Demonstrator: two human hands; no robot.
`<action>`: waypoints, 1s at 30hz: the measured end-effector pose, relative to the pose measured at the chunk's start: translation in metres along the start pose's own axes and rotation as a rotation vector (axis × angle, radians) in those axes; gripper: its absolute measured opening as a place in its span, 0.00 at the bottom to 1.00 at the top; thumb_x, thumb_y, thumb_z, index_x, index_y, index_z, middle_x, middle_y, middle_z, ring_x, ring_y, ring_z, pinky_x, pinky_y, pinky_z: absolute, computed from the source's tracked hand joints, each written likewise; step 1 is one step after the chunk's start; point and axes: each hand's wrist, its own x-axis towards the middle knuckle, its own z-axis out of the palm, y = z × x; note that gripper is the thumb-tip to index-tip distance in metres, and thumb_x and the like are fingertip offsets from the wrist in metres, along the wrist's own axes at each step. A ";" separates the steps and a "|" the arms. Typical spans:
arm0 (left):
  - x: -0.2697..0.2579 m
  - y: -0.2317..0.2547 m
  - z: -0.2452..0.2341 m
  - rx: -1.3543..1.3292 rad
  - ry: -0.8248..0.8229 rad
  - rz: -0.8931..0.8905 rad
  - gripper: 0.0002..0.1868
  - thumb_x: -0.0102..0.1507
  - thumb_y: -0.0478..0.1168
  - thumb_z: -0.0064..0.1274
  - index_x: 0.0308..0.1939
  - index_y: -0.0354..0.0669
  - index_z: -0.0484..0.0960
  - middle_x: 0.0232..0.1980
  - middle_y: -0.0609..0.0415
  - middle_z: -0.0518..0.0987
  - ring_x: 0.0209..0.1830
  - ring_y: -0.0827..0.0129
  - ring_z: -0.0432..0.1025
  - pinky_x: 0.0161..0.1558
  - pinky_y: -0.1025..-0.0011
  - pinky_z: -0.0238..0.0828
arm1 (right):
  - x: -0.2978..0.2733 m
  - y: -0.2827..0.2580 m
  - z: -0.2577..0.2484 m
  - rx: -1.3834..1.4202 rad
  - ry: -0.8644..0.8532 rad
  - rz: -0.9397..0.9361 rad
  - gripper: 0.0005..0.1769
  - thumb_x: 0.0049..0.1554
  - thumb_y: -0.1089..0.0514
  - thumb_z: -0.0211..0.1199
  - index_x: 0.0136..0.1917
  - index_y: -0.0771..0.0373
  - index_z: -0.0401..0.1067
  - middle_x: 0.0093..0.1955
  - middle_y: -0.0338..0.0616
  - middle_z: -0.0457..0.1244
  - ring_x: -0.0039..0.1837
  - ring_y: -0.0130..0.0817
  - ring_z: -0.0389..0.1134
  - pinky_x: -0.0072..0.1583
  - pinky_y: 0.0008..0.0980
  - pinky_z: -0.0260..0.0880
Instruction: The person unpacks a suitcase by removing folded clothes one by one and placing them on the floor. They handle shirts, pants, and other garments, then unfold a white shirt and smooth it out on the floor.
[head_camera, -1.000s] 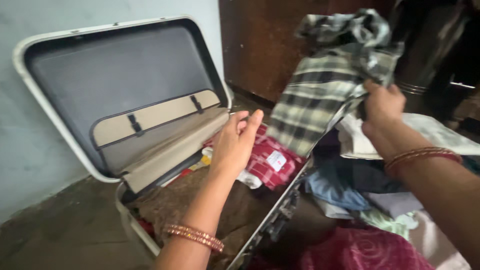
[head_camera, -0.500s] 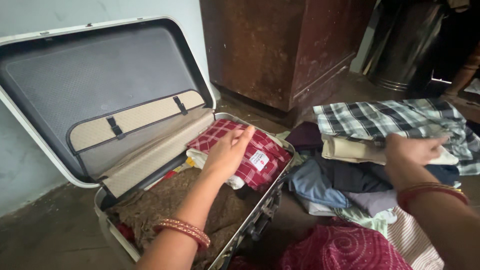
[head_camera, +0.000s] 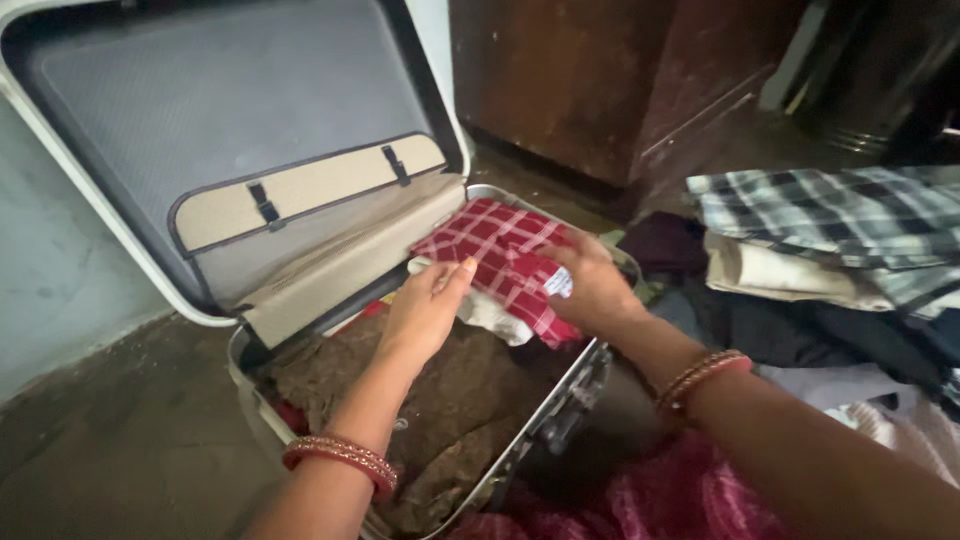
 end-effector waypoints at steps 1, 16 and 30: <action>0.001 -0.010 0.001 -0.084 -0.020 -0.043 0.30 0.65 0.64 0.48 0.51 0.42 0.85 0.47 0.48 0.88 0.50 0.60 0.81 0.53 0.65 0.74 | 0.003 -0.007 0.011 -0.001 -0.085 -0.008 0.34 0.45 0.63 0.69 0.66 0.50 0.71 0.76 0.55 0.53 0.77 0.56 0.53 0.74 0.47 0.56; 0.029 -0.132 0.032 0.080 -0.075 -0.156 0.37 0.51 0.39 0.67 0.65 0.48 0.76 0.58 0.45 0.82 0.56 0.57 0.77 0.58 0.64 0.74 | 0.074 -0.018 0.095 -0.302 -0.482 0.255 0.39 0.57 0.48 0.63 0.79 0.49 0.55 0.84 0.53 0.40 0.83 0.52 0.43 0.78 0.48 0.52; 0.041 -0.115 0.050 0.728 -0.679 -0.629 0.65 0.43 0.60 0.80 0.77 0.50 0.60 0.81 0.44 0.56 0.82 0.46 0.48 0.71 0.31 0.51 | 0.088 -0.023 0.096 -0.510 -0.718 0.331 0.74 0.40 0.21 0.71 0.85 0.45 0.33 0.88 0.50 0.27 0.87 0.56 0.29 0.77 0.66 0.47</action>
